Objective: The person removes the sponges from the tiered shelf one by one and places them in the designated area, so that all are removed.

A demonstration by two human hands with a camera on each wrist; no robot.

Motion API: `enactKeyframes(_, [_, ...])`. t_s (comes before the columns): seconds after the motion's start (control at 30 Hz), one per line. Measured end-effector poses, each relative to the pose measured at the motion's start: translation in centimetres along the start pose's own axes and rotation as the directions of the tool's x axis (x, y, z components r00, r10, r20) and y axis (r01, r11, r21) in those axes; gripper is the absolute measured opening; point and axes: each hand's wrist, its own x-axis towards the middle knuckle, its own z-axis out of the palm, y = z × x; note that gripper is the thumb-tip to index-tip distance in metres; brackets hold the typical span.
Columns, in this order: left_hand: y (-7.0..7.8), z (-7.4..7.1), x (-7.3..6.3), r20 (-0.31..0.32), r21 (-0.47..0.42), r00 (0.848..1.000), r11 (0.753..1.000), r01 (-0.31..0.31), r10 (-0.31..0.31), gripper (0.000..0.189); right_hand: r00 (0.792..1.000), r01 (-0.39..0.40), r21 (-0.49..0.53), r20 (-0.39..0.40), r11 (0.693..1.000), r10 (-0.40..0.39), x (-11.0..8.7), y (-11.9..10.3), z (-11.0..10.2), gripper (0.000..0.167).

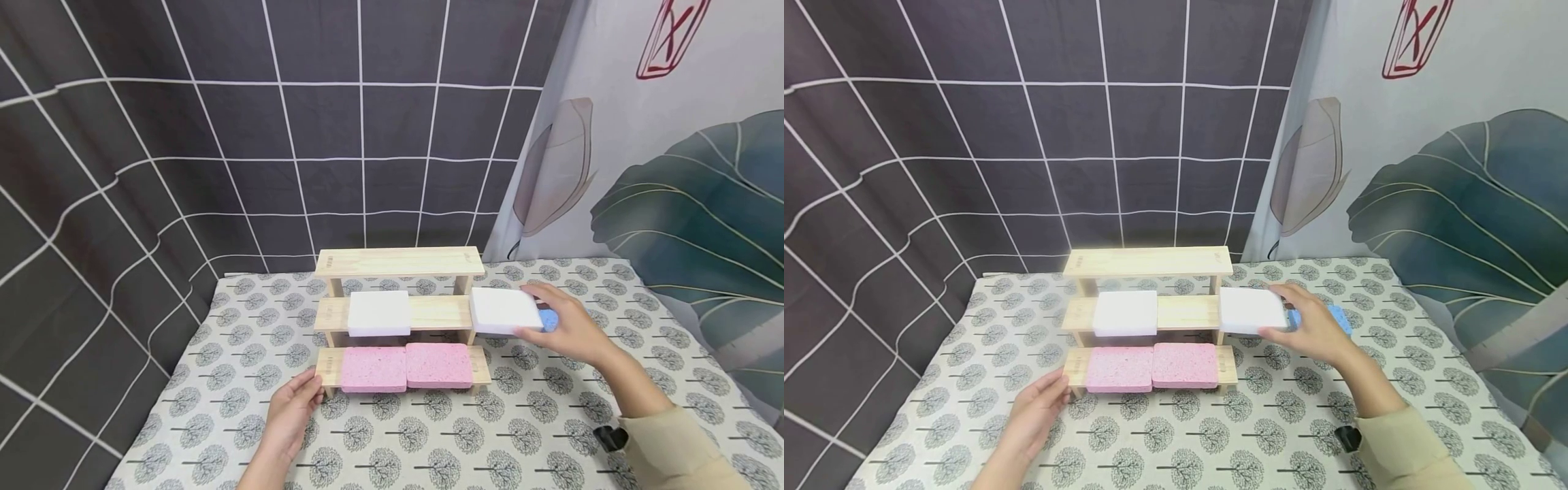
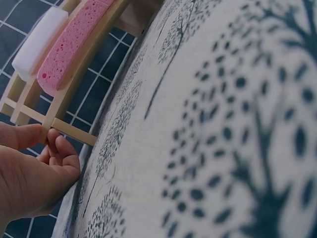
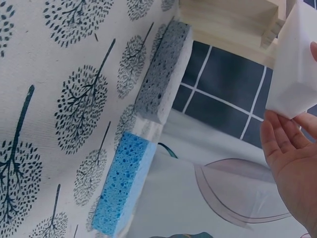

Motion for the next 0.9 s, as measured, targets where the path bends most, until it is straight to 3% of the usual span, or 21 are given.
enactKeyframes(0.9, [-0.1, -0.1, 0.1, 0.007, 0.008, 1.000, 1.000, 0.004, -0.004, 0.046, 0.999, -0.036, -0.048, 0.016, 0.998, 0.037, -1.2, 1.0, -0.3, 0.080])
